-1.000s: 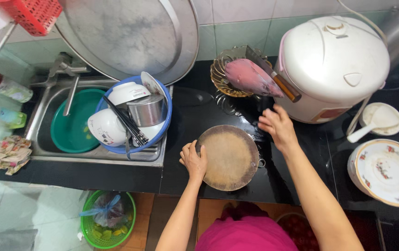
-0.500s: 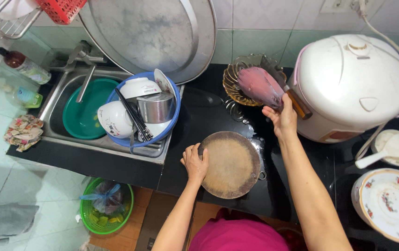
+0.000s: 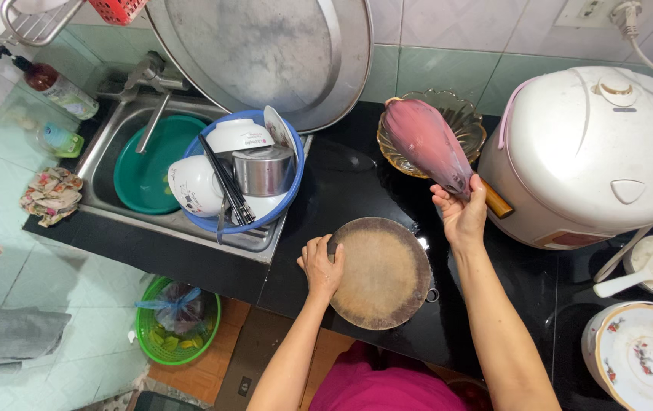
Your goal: The person washes dishes at a kitchen sink, scrubbing a plate, chopsticks and a spoon and placing them in a rack, then wipes the counter with a cloth. They rinse a banana blossom under the tap, set it on a wooden board, and cut it with a cleaver, then rinse a glass plate and set it on the counter.
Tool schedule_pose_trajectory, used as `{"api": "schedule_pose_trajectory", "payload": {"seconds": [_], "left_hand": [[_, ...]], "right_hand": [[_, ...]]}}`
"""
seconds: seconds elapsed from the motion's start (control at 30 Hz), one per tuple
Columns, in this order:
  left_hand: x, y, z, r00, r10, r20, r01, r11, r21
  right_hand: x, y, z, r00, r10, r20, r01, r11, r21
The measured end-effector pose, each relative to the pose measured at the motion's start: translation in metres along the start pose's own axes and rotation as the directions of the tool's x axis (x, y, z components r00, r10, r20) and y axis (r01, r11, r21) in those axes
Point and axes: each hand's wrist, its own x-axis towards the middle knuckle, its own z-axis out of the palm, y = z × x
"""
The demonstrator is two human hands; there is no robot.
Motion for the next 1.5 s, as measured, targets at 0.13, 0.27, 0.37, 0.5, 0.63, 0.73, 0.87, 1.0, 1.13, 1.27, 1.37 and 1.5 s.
{"api": "schedule_pose_trajectory", "payload": {"seconds": [0.13, 0.27, 0.37, 0.5, 0.63, 0.73, 0.87, 1.0, 1.13, 1.27, 1.37, 1.5], "left_hand": [[0.001, 0.001, -0.001, 1.0, 0.009, -0.016, -0.009, 1.0, -0.007], [0.003, 0.002, -0.007, 1.0, 0.018, -0.025, -0.018, 1.0, 0.007], [0.005, 0.005, -0.017, 0.998, 0.028, -0.051, -0.029, 1.0, -0.005], [0.004, 0.005, -0.038, 0.986, 0.107, -0.129, -0.119, 0.989, -0.089], [0.005, -0.006, -0.074, 0.986, 0.043, -0.161, -0.1, 0.925, -0.367], [0.016, -0.034, -0.121, 0.966, -0.092, 0.243, 0.26, 0.36, -0.896], [0.023, -0.094, -0.219, 0.83, 0.165, 0.534, 0.555, -0.346, -0.756], [0.01, -0.167, -0.33, 0.79, 0.503, 0.349, 0.606, -0.559, -0.565], [-0.014, -0.242, -0.39, 0.693, 0.46, 0.555, 0.716, -0.35, -0.604], [-0.044, -0.313, -0.407, 0.54, 0.522, 0.66, 0.79, -0.045, -0.611], [-0.062, -0.356, -0.418, 0.613, 0.464, 0.64, 0.787, -0.288, -0.545], [-0.053, -0.386, -0.441, 0.736, 0.329, 0.591, 0.675, -0.408, -0.614]], "right_hand": [[-0.003, 0.002, 0.003, 0.997, 0.022, 0.077, -0.026, 0.999, 0.046], [-0.011, 0.001, 0.005, 0.992, 0.023, 0.125, -0.025, 0.999, 0.02], [-0.023, -0.001, 0.005, 0.981, 0.058, 0.186, -0.058, 0.998, -0.005], [-0.048, 0.001, 0.012, 0.964, 0.127, 0.232, -0.116, 0.991, -0.06], [-0.083, 0.017, 0.036, 0.921, 0.219, 0.324, -0.225, 0.974, -0.017], [-0.109, 0.042, 0.064, 0.855, 0.299, 0.423, -0.304, 0.951, -0.058], [-0.144, 0.098, 0.106, 0.749, 0.411, 0.519, -0.412, 0.903, -0.121], [-0.171, 0.167, 0.162, 0.697, 0.486, 0.528, -0.448, 0.869, -0.209], [-0.195, 0.25, 0.236, 0.755, 0.538, 0.374, -0.442, 0.84, -0.315], [-0.22, 0.351, 0.316, 0.758, 0.627, 0.181, -0.424, 0.684, -0.594], [-0.238, 0.404, 0.366, 0.747, 0.658, 0.093, -0.381, 0.538, -0.752], [-0.25, 0.446, 0.439, 0.752, 0.638, 0.165, -0.27, 0.526, -0.807]]}}
